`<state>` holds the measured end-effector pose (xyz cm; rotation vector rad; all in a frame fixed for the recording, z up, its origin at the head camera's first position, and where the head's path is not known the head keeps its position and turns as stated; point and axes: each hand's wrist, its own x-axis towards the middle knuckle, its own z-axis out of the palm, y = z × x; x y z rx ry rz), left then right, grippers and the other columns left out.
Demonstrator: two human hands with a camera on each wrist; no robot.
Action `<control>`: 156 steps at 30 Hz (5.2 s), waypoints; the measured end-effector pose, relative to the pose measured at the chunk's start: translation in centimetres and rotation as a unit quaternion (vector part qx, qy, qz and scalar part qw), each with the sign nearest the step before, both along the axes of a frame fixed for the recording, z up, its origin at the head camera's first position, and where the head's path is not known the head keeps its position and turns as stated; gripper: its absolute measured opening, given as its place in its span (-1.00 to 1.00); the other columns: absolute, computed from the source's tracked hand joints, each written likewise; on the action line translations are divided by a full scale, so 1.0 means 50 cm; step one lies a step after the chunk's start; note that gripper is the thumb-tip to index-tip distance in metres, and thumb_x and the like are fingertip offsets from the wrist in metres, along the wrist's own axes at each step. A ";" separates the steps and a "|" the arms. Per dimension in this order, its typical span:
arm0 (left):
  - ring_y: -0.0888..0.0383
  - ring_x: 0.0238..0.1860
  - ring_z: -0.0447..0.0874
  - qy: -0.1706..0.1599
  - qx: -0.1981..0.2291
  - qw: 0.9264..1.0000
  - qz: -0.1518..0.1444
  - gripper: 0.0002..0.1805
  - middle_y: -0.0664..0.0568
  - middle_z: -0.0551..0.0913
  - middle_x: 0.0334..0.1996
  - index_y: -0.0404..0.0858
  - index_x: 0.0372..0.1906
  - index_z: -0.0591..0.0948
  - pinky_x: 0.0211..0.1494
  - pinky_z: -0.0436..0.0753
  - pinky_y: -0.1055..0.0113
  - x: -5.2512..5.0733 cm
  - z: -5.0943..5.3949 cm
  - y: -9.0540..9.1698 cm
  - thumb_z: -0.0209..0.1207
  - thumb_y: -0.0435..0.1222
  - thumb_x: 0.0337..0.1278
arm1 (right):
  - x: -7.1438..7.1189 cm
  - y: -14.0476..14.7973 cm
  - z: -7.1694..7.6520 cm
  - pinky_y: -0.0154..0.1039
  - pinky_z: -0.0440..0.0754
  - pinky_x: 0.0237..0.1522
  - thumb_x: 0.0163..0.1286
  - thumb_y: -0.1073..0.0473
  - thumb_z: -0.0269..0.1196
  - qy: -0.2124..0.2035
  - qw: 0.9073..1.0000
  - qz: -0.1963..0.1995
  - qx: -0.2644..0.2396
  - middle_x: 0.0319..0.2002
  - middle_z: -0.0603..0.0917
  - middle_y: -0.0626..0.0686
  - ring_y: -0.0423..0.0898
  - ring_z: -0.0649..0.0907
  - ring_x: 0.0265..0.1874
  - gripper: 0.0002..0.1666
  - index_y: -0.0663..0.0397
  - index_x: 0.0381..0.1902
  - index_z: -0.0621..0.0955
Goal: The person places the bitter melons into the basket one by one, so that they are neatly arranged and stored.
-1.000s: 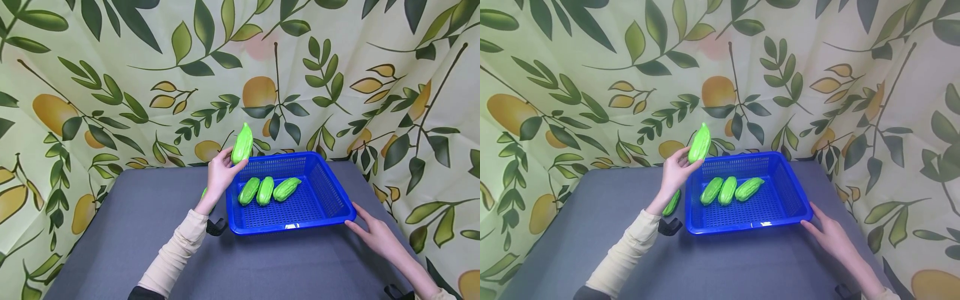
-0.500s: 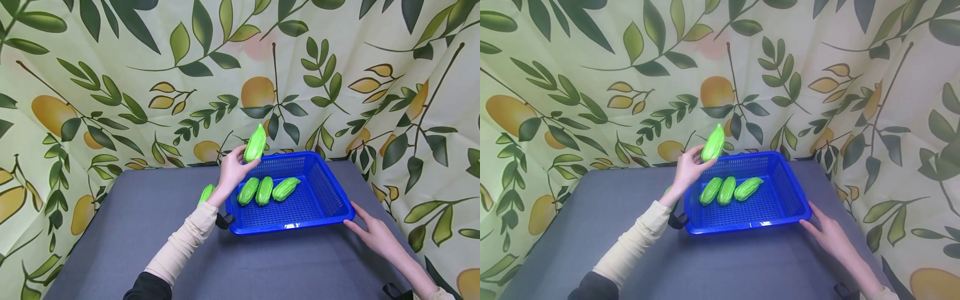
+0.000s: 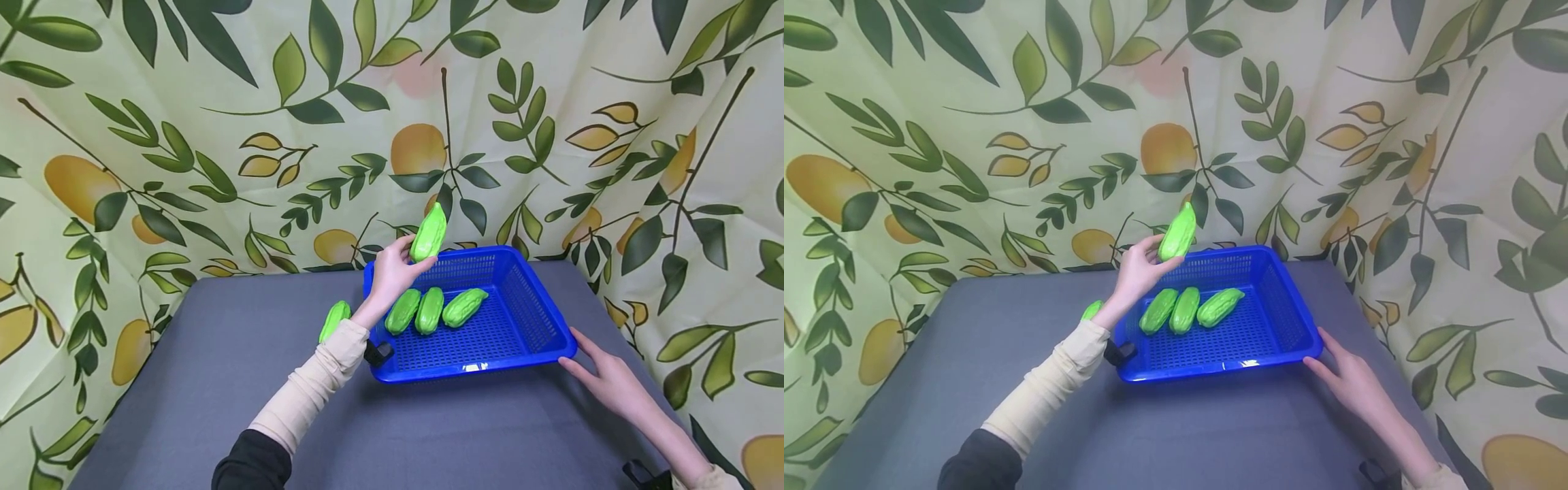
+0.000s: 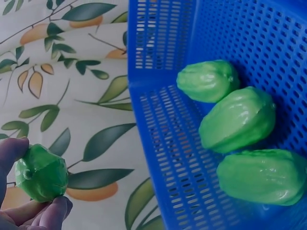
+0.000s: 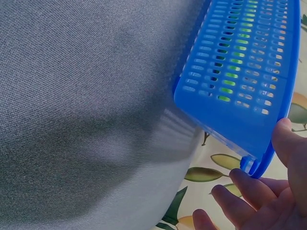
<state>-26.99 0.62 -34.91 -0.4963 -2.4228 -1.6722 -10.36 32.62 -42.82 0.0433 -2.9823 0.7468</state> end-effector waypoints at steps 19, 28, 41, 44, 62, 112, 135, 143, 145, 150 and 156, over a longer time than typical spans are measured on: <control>0.00 0.00 0.69 -0.005 -0.037 0.999 -0.010 -0.41 -0.18 0.68 -0.01 -0.31 0.15 0.53 0.04 0.67 0.25 -0.035 -0.020 0.051 0.39 -0.22 -0.05 | 0.000 0.002 0.000 0.34 0.48 -0.04 0.38 -0.07 0.16 0.009 1.000 0.001 0.001 0.16 0.42 0.53 0.47 0.48 0.08 -0.17 0.46 0.33 0.23; 0.04 -0.02 0.70 -0.005 -0.068 0.997 -0.024 -0.41 -0.12 0.68 -0.01 -0.26 0.15 0.54 -0.03 0.69 0.35 -0.036 -0.024 0.087 0.39 -0.18 -0.05 | -0.001 0.002 -0.005 0.33 0.50 -0.07 0.39 -0.06 0.16 0.006 1.000 -0.001 0.003 0.15 0.41 0.55 0.47 0.48 0.07 -0.17 0.51 0.32 0.22; 0.11 -0.08 0.73 0.005 -0.114 0.993 -0.042 -0.43 -0.06 0.71 -0.05 -0.25 0.12 0.57 -0.14 0.66 0.50 -0.030 -0.039 0.130 0.39 -0.15 -0.05 | 0.002 0.002 -0.003 0.31 0.51 -0.08 0.39 -0.06 0.16 0.017 1.000 -0.002 0.001 0.16 0.42 0.53 0.45 0.50 0.06 -0.18 0.47 0.33 0.23; 0.11 -0.09 0.73 0.004 -0.123 0.991 -0.045 -0.43 -0.06 0.71 -0.05 -0.25 0.12 0.57 -0.15 0.66 0.50 -0.029 -0.046 0.138 0.39 -0.14 -0.05 | 0.002 0.001 -0.003 0.30 0.52 -0.10 0.39 -0.06 0.16 0.016 1.000 -0.003 0.000 0.15 0.43 0.53 0.44 0.52 0.05 -0.18 0.46 0.33 0.23; 0.19 -0.20 0.71 0.008 -0.175 0.981 -0.086 -0.52 0.00 0.73 -0.16 -0.23 0.00 0.62 -0.26 0.59 0.55 -0.031 -0.076 0.175 0.38 -0.10 -0.06 | 0.005 0.000 0.000 0.28 0.53 -0.09 0.38 -0.02 0.17 0.021 1.000 -0.003 -0.009 0.15 0.44 0.52 0.43 0.53 0.04 -0.21 0.44 0.34 0.24; 0.17 -0.33 0.55 0.018 -0.333 0.931 -0.147 -0.48 0.03 0.69 -0.27 -0.26 -0.01 0.63 -0.29 0.49 0.38 -0.028 -0.170 0.190 0.41 -0.09 -0.11 | 0.004 -0.002 0.003 0.31 0.52 -0.03 0.38 -0.05 0.16 0.015 1.000 -0.005 -0.011 0.15 0.44 0.51 0.42 0.52 0.07 -0.19 0.43 0.34 0.24; 0.10 -0.34 0.61 0.068 -0.392 0.911 -0.108 -0.62 0.00 0.65 -0.39 -0.27 -0.26 0.59 -0.27 0.57 0.27 -0.028 -0.174 0.199 0.42 -0.12 -0.13 | 0.000 -0.003 0.004 0.32 0.50 -0.02 0.38 -0.03 0.17 0.022 1.000 0.004 -0.014 0.15 0.44 0.51 0.43 0.51 0.07 -0.20 0.45 0.33 0.24; 0.06 -0.17 0.68 0.117 -0.453 0.878 -0.105 -0.50 -0.03 0.69 -0.23 -0.29 -0.10 0.62 -0.10 0.64 0.26 -0.018 -0.179 0.210 0.43 -0.09 -0.14 | -0.001 -0.005 0.009 0.32 0.51 -0.02 0.38 -0.02 0.17 0.025 1.000 0.007 -0.013 0.15 0.44 0.52 0.43 0.52 0.06 -0.20 0.45 0.33 0.24; 0.06 -0.17 0.68 0.126 -0.466 0.869 -0.107 -0.52 -0.02 0.68 -0.21 -0.27 -0.12 0.63 -0.10 0.64 0.26 -0.014 -0.177 0.211 0.43 -0.09 -0.15 | -0.001 -0.005 0.011 0.32 0.51 -0.02 0.38 -0.02 0.17 0.025 1.000 0.008 -0.014 0.15 0.44 0.52 0.43 0.51 0.07 -0.21 0.46 0.33 0.24; 0.08 -0.19 0.69 0.139 -0.495 0.851 -0.110 -0.58 0.00 0.67 -0.17 -0.22 -0.19 0.64 -0.17 0.67 0.28 -0.007 -0.171 0.214 0.43 -0.06 -0.14 | -0.002 -0.006 0.014 0.32 0.50 -0.02 0.38 -0.02 0.17 0.026 1.000 0.008 -0.013 0.15 0.44 0.52 0.43 0.52 0.07 -0.20 0.45 0.33 0.24; 0.10 -0.25 0.69 0.150 -0.512 0.839 -0.108 -0.64 0.02 0.67 -0.22 -0.18 -0.33 0.66 -0.27 0.67 0.30 0.000 -0.169 0.215 0.43 -0.02 -0.15 | -0.001 -0.004 0.012 0.32 0.50 -0.01 0.38 -0.03 0.17 0.026 1.000 0.007 -0.011 0.16 0.44 0.51 0.43 0.51 0.08 -0.21 0.44 0.33 0.24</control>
